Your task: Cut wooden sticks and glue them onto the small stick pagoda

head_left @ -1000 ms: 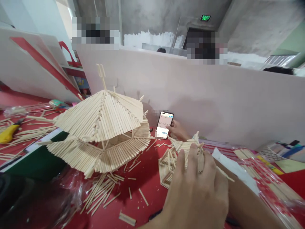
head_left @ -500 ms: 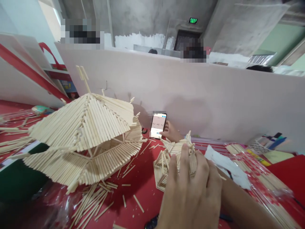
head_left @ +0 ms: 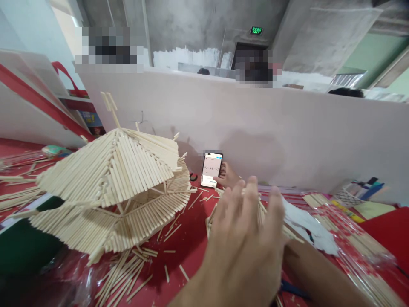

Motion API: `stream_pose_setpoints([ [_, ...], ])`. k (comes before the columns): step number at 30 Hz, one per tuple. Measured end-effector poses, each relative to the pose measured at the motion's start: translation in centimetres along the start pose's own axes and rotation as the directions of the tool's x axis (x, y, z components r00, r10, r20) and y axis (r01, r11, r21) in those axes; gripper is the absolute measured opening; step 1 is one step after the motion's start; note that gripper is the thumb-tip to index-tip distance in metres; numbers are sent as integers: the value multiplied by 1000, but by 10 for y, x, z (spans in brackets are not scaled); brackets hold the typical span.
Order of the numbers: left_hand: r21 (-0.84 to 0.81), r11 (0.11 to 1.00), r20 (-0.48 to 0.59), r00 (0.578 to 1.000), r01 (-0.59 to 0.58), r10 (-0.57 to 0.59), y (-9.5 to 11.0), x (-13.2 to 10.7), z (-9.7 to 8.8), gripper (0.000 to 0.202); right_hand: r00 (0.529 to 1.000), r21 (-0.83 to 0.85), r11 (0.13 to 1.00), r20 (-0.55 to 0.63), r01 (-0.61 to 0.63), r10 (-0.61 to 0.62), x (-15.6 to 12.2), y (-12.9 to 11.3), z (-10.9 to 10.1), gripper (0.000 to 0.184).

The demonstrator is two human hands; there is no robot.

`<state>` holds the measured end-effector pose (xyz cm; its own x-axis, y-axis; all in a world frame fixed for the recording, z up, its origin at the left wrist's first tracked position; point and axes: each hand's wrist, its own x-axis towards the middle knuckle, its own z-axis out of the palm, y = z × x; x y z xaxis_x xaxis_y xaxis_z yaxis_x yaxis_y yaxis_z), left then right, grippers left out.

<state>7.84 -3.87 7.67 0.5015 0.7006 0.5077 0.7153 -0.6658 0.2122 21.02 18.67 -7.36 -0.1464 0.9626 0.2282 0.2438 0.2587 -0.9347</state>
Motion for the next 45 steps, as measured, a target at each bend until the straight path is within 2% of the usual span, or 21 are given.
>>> stream_pose_setpoints([
  [2,-98,995,68,997,34,-28,-6,4,-5,54,1000,3,1000,8,-8,8,1,-4,-2,35],
  [5,-166,986,159,987,30,-3,-8,5,-8,63,1000,12,1000,11,-4,4,1,-10,-4,35],
  [7,-154,988,206,978,15,18,-8,3,-9,65,1000,23,1000,7,0,0,2,-13,-5,34],
  [10,-115,993,248,968,-19,48,-5,0,-11,52,1000,37,999,-12,9,-9,3,-16,-5,28],
  [12,-73,997,259,964,-39,57,-4,-1,-11,45,1000,44,999,-25,17,-16,4,-18,-5,31],
  [16,16,1000,310,951,-15,9,-2,-2,-11,46,999,58,998,-36,33,-31,5,-22,-5,29],
  [22,47,999,237,971,3,-14,-5,-1,-13,36,998,78,996,-40,49,-46,8,-29,-3,21],
  [31,130,991,182,983,-21,-3,-17,1,-21,49,997,67,997,-64,45,-41,22,-22,-5,16],
  [39,224,973,181,984,-47,5,-19,-3,-24,37,992,29,998,-117,51,-47,27,-15,-6,15],
  [45,228,973,235,972,-23,-32,-16,-3,-28,33,993,19,998,-109,55,-53,24,-20,-7,17],
])
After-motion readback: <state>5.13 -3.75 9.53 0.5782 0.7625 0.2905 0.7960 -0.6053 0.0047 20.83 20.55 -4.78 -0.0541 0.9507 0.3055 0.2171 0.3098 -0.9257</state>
